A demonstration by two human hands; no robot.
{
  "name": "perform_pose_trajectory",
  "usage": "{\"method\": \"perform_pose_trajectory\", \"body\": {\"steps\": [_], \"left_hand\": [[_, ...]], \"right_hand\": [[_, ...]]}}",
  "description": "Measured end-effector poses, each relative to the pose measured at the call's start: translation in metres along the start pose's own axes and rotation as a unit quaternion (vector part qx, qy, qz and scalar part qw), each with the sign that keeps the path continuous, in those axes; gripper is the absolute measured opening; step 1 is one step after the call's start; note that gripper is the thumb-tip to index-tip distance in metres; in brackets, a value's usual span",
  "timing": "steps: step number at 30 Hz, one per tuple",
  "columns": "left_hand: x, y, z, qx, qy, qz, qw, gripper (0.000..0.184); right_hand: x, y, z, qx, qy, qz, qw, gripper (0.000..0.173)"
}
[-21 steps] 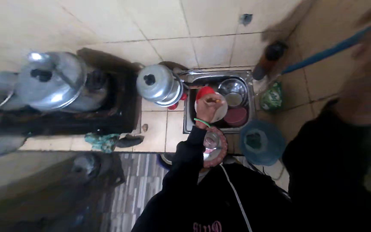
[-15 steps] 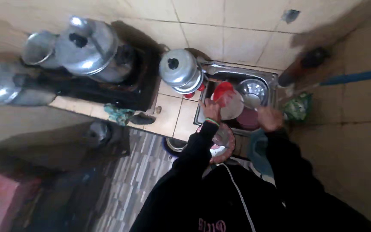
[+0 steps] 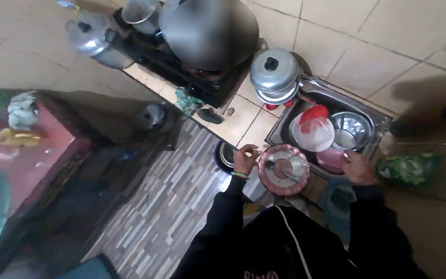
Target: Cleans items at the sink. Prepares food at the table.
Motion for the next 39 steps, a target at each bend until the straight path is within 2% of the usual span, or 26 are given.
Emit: {"method": "perform_pose_trajectory", "body": {"steps": [1, 4, 6, 8, 14, 18, 21, 26, 29, 31, 34, 35, 36, 38, 39], "left_hand": [[-0.006, -0.012, -0.015, -0.006, 0.017, -0.008, 1.000, 0.027], [-0.034, -0.051, -0.068, -0.076, 0.078, -0.041, 0.993, 0.024], [-0.057, -0.076, -0.108, -0.132, 0.113, -0.060, 0.983, 0.021], [-0.082, -0.102, -0.147, -0.199, 0.152, -0.070, 0.966, 0.018], [-0.179, -0.175, -0.276, -0.330, 0.235, -0.088, 0.910, 0.022], [-0.249, -0.214, -0.345, -0.358, 0.319, -0.085, 0.873, 0.026], [-0.289, -0.232, -0.384, -0.381, 0.378, -0.076, 0.841, 0.025], [-0.328, -0.237, -0.426, -0.458, 0.420, -0.054, 0.781, 0.023], [-0.334, -0.225, -0.442, -0.519, 0.436, -0.040, 0.734, 0.024], [-0.335, -0.217, -0.453, -0.543, 0.444, -0.017, 0.713, 0.024], [-0.327, -0.210, -0.470, -0.562, 0.440, 0.012, 0.700, 0.024], [-0.323, -0.209, -0.477, -0.567, 0.435, 0.019, 0.699, 0.025], [-0.319, -0.210, -0.484, -0.571, 0.428, 0.029, 0.700, 0.025], [-0.307, -0.211, -0.500, -0.580, 0.415, 0.050, 0.699, 0.025], [-0.299, -0.211, -0.510, -0.583, 0.418, 0.057, 0.694, 0.025]], "right_hand": [[-0.004, -0.001, 0.001, -0.038, 0.000, 0.021, 0.999, 0.039], [-0.018, -0.003, 0.021, 0.070, 0.099, -0.034, 0.992, 0.032], [-0.035, -0.016, 0.027, 0.032, 0.117, -0.018, 0.992, 0.035], [-0.058, -0.037, 0.028, -0.025, 0.128, 0.020, 0.991, 0.040], [-0.128, -0.114, 0.054, 0.010, 0.191, -0.003, 0.982, 0.044], [-0.167, -0.172, 0.061, 0.054, 0.258, -0.118, 0.957, 0.049], [-0.187, -0.222, 0.064, 0.080, 0.282, -0.214, 0.932, 0.043], [-0.207, -0.310, 0.060, 0.135, 0.234, -0.354, 0.896, 0.041], [-0.218, -0.372, 0.070, 0.200, 0.163, -0.400, 0.879, 0.034], [-0.223, -0.419, 0.088, 0.260, 0.076, -0.421, 0.866, 0.024], [-0.209, -0.482, 0.131, 0.324, -0.152, -0.464, 0.810, 0.027], [-0.198, -0.501, 0.151, 0.311, -0.212, -0.460, 0.804, 0.028], [-0.186, -0.520, 0.172, 0.252, -0.213, -0.459, 0.825, 0.028], [-0.176, -0.562, 0.208, -0.060, -0.067, -0.429, 0.899, 0.026], [-0.177, -0.584, 0.226, -0.186, -0.026, -0.385, 0.904, 0.035]]}}
Point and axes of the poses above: each hand's wrist, its own x-axis towards the middle knuckle, its own z-axis out of the palm, y = z × x, the point moved 1 cm from there along x, towards the middle knuckle, and after that the axes turned 12 degrees about -x, right-handed, at the moved point
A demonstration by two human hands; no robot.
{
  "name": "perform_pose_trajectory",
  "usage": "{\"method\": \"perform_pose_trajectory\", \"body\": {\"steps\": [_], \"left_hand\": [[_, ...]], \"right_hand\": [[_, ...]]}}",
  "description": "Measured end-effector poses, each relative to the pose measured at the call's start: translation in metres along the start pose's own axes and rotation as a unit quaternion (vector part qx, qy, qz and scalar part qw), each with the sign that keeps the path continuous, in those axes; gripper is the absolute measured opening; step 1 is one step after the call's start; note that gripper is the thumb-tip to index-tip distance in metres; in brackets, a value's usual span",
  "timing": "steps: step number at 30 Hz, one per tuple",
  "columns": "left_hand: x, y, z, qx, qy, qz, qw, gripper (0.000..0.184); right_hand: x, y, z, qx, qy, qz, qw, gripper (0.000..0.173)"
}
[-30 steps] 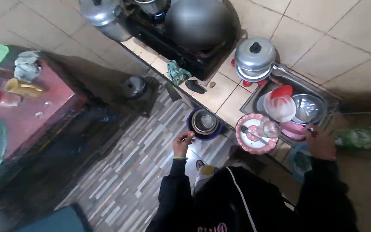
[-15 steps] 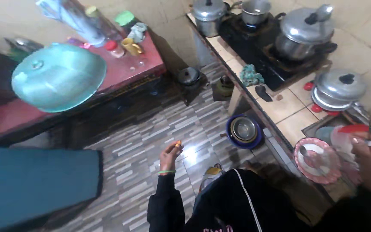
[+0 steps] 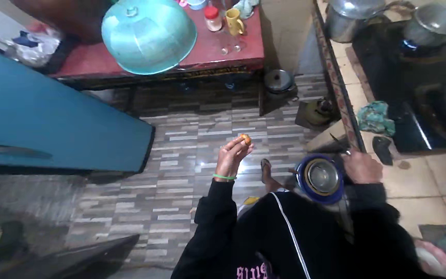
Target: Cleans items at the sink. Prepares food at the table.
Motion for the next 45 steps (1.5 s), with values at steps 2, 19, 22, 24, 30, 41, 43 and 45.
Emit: {"method": "perform_pose_trajectory", "body": {"steps": [2, 19, 22, 24, 30, 41, 43, 45], "left_hand": [[0.023, 0.007, 0.010, -0.006, 0.009, 0.008, 1.000, 0.025], [0.178, 0.056, 0.068, -0.053, 0.043, 0.060, 0.996, 0.025], [0.199, 0.062, 0.071, -0.048, 0.068, 0.072, 0.994, 0.023], [0.214, 0.067, 0.071, -0.045, 0.081, 0.074, 0.993, 0.024], [0.267, 0.088, 0.070, -0.028, 0.101, 0.071, 0.992, 0.021], [0.390, 0.175, 0.041, -0.022, 0.075, 0.043, 0.996, 0.019], [0.408, 0.191, 0.034, -0.018, 0.066, 0.036, 0.997, 0.022], [0.423, 0.203, 0.027, -0.012, 0.063, 0.033, 0.997, 0.023]], "right_hand": [[0.036, -0.022, 0.019, 0.033, -0.003, 0.002, 0.999, 0.038], [0.199, -0.251, -0.010, 0.399, -0.222, -0.290, 0.841, 0.031], [0.201, -0.276, -0.007, 0.352, -0.172, -0.342, 0.854, 0.045], [0.205, -0.290, -0.004, 0.268, -0.121, -0.363, 0.884, 0.047], [0.226, -0.332, 0.008, 0.129, 0.032, -0.406, 0.904, 0.042], [0.291, -0.457, 0.022, 0.063, 0.034, -0.338, 0.938, 0.044], [0.302, -0.477, 0.024, 0.073, 0.046, -0.338, 0.937, 0.044], [0.312, -0.496, 0.028, 0.101, 0.069, -0.353, 0.928, 0.043]]}}
Point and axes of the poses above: each hand's wrist, its own x-axis towards the middle knuckle, its own z-axis out of the palm, y = z × x, the point moved 1 cm from there along x, towards the middle knuckle, and after that the axes turned 12 degrees about -x, right-handed, at the moved point
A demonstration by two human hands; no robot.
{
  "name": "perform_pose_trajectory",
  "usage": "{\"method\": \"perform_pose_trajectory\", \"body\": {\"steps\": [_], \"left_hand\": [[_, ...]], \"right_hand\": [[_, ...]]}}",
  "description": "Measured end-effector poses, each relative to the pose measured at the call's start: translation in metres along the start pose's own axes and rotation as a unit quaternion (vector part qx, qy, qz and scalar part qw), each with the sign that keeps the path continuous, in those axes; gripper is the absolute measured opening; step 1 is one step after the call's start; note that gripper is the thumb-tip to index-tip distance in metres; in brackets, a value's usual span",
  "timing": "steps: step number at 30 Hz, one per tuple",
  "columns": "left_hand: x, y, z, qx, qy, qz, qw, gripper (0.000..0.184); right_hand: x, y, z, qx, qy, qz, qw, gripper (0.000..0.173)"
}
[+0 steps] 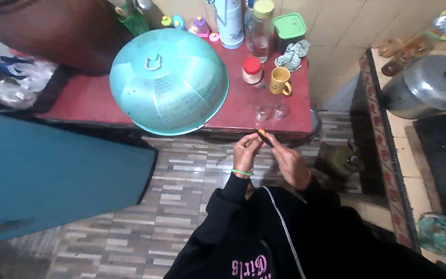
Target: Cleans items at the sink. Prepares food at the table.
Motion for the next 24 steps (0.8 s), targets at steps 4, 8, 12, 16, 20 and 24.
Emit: {"method": "perform_pose_trajectory", "body": {"steps": [4, 8, 12, 16, 20, 24], "left_hand": [[0.028, 0.010, -0.009, -0.014, 0.009, -0.013, 1.000, 0.020], [0.046, 0.014, -0.013, -0.020, 0.020, -0.016, 0.999, 0.018], [0.064, 0.016, -0.009, -0.008, 0.041, -0.008, 0.999, 0.014], [0.082, 0.014, 0.000, -0.012, 0.062, 0.017, 0.998, 0.014], [0.097, 0.010, 0.015, 0.005, 0.073, 0.049, 0.996, 0.015], [0.110, 0.005, 0.033, 0.016, 0.094, 0.061, 0.994, 0.016]], "right_hand": [[0.030, -0.012, 0.006, -0.040, -0.078, 0.017, 0.996, 0.047], [0.050, -0.015, 0.013, -0.057, -0.114, 0.027, 0.992, 0.047], [0.072, -0.011, 0.015, -0.059, -0.155, 0.039, 0.985, 0.048], [0.099, -0.001, 0.014, -0.048, -0.187, 0.053, 0.980, 0.048], [0.124, 0.017, 0.006, -0.004, -0.182, 0.024, 0.983, 0.047], [0.146, 0.042, 0.005, 0.082, -0.178, 0.002, 0.981, 0.047]]}}
Point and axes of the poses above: each hand's wrist, its own x-axis towards the middle knuckle, its own z-axis out of the palm, y = z × x, the point moved 1 cm from there along x, towards the middle knuckle, and after that the axes turned 12 degrees about -x, right-handed, at the moved point
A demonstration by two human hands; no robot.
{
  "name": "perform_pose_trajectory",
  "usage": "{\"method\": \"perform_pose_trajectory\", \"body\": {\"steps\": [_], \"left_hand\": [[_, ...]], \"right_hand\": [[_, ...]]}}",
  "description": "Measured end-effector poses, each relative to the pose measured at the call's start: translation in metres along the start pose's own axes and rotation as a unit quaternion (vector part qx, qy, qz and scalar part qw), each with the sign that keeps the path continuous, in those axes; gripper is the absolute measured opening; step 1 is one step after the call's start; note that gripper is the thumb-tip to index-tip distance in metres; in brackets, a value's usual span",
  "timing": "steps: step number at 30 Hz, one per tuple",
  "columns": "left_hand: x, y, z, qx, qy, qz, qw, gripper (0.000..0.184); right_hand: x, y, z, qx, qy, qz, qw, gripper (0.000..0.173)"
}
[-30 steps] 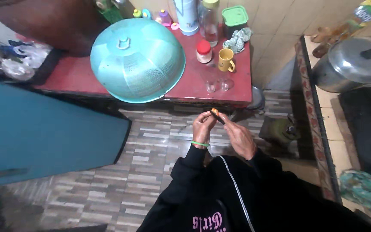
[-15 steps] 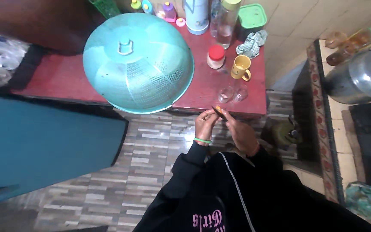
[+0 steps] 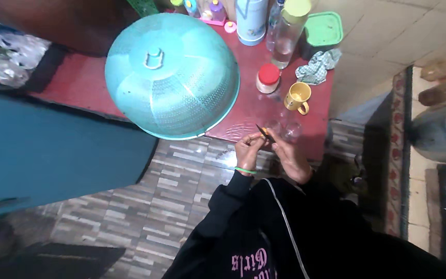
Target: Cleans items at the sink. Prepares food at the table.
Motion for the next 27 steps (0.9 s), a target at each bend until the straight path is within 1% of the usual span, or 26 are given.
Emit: {"method": "perform_pose_trajectory", "body": {"steps": [5, 11, 14, 16, 18, 22, 27], "left_hand": [[0.009, -0.013, 0.017, -0.004, 0.012, -0.002, 1.000, 0.015], [0.011, -0.023, 0.022, -0.011, 0.002, -0.005, 1.000, 0.015], [0.005, -0.022, 0.025, -0.015, -0.007, -0.025, 1.000, 0.018], [0.004, -0.021, 0.022, -0.021, 0.004, -0.037, 0.999, 0.019], [0.006, -0.020, 0.015, -0.021, 0.029, -0.049, 0.998, 0.019], [0.007, -0.019, 0.005, -0.048, 0.060, -0.063, 0.995, 0.019], [0.006, -0.020, -0.002, -0.070, 0.064, -0.071, 0.993, 0.018]], "right_hand": [[0.015, 0.021, -0.011, 0.003, 0.004, -0.017, 1.000, 0.044], [0.029, 0.028, -0.020, 0.001, 0.003, -0.010, 1.000, 0.035], [0.038, 0.035, -0.021, 0.049, 0.015, -0.008, 0.999, 0.031], [0.043, 0.042, -0.019, 0.103, 0.001, 0.013, 0.995, 0.031], [0.047, 0.047, -0.016, 0.119, -0.020, 0.035, 0.992, 0.032], [0.051, 0.054, -0.005, 0.109, -0.041, 0.053, 0.992, 0.032], [0.054, 0.052, 0.000, 0.082, -0.055, 0.076, 0.992, 0.033]]}}
Point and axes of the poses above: each hand's wrist, its own x-axis towards the middle knuckle, its own z-axis out of the palm, y = z × x, the point moved 1 cm from there along x, towards the middle knuckle, and after that the axes turned 12 degrees about -x, right-handed, at the moved point
